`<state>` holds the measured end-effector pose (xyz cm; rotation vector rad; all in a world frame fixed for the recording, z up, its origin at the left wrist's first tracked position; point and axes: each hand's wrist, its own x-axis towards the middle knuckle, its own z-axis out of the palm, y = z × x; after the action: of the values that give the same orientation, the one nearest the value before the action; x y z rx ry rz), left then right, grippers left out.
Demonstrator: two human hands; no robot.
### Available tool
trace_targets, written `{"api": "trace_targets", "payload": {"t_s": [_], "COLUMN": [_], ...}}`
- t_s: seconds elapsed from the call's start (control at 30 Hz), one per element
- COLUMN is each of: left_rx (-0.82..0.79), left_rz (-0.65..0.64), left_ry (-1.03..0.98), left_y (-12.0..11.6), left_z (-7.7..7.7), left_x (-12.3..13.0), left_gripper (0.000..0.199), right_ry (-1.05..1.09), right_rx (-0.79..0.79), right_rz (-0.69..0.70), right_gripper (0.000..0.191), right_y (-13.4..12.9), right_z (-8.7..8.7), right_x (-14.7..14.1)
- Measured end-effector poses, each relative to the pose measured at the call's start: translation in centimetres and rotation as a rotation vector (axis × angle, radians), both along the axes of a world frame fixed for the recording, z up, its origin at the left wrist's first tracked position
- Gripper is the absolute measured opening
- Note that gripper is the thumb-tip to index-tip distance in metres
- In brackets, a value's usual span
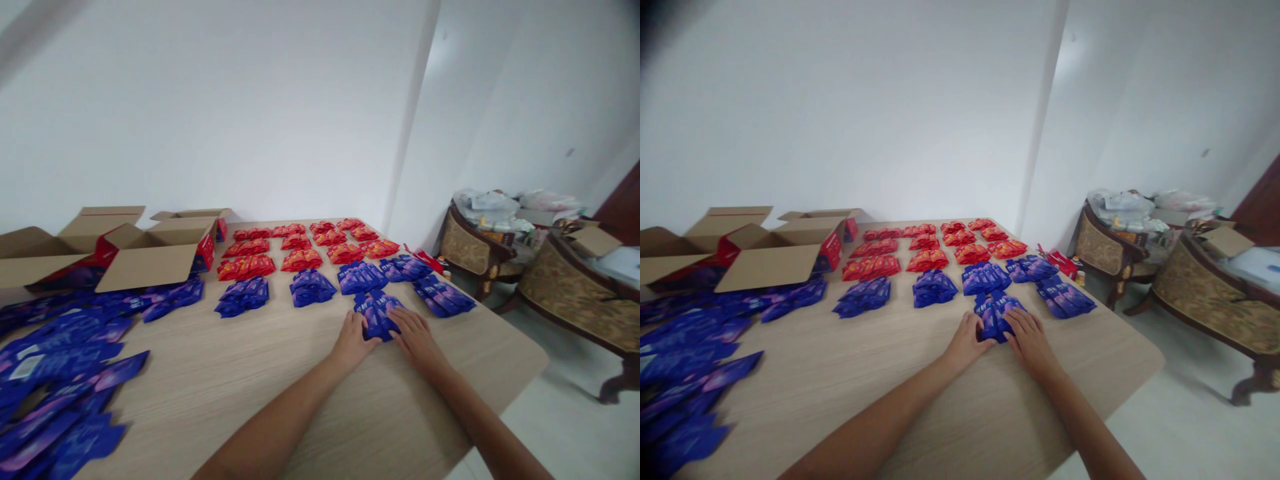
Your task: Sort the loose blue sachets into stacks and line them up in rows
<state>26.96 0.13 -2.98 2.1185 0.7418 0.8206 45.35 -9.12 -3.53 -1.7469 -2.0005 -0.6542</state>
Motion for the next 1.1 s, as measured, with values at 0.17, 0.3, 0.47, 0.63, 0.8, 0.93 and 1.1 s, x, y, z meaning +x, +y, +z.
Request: {"api": "trace_targets", "payload": {"t_s": [0.17,0.3,0.47,0.63,0.8,0.93,1.1], "left_rx": [0.031,0.061,0.026,0.051,0.090,0.183,0.298], "left_rz": [-0.012,-0.008,0.000,0.023,-0.009,-0.023,-0.052], "left_ry": [0.019,0.014,0.010,0.001,0.033,0.121,0.332], "left_y": [-0.1,0.0,0.0,-0.3,0.0,0.6,0.8], "left_z": [-0.2,-0.7,-1.0,-1.0,-0.5,-0.3,-1.0], "left_x": [-0.7,-1.0,-0.9,-0.7,-1.8,-3.4,-3.8], "left_gripper": [0.032,0.030,0.026,0.025,0.021,0.029,0.057], "right_ry": [0.010,0.026,0.064,0.037,0.001,-0.003,-0.023], "right_rx": [0.010,0.019,0.006,-0.049,-0.068,-0.063,-0.048], "right_rz": [-0.011,-0.023,-0.111,-0.091,-0.074,-0.093,-0.078], "right_gripper": [0.039,0.035,0.030,0.030,0.033,0.033,0.036], "right_y": [0.0,0.2,0.3,0.4,0.5,0.6,0.8], "right_z": [0.3,0.8,1.5,1.7,1.5,1.0,0.1], "right_x": [-0.4,-1.4,-3.7,-5.2,-5.6,-5.4,-4.9]}}
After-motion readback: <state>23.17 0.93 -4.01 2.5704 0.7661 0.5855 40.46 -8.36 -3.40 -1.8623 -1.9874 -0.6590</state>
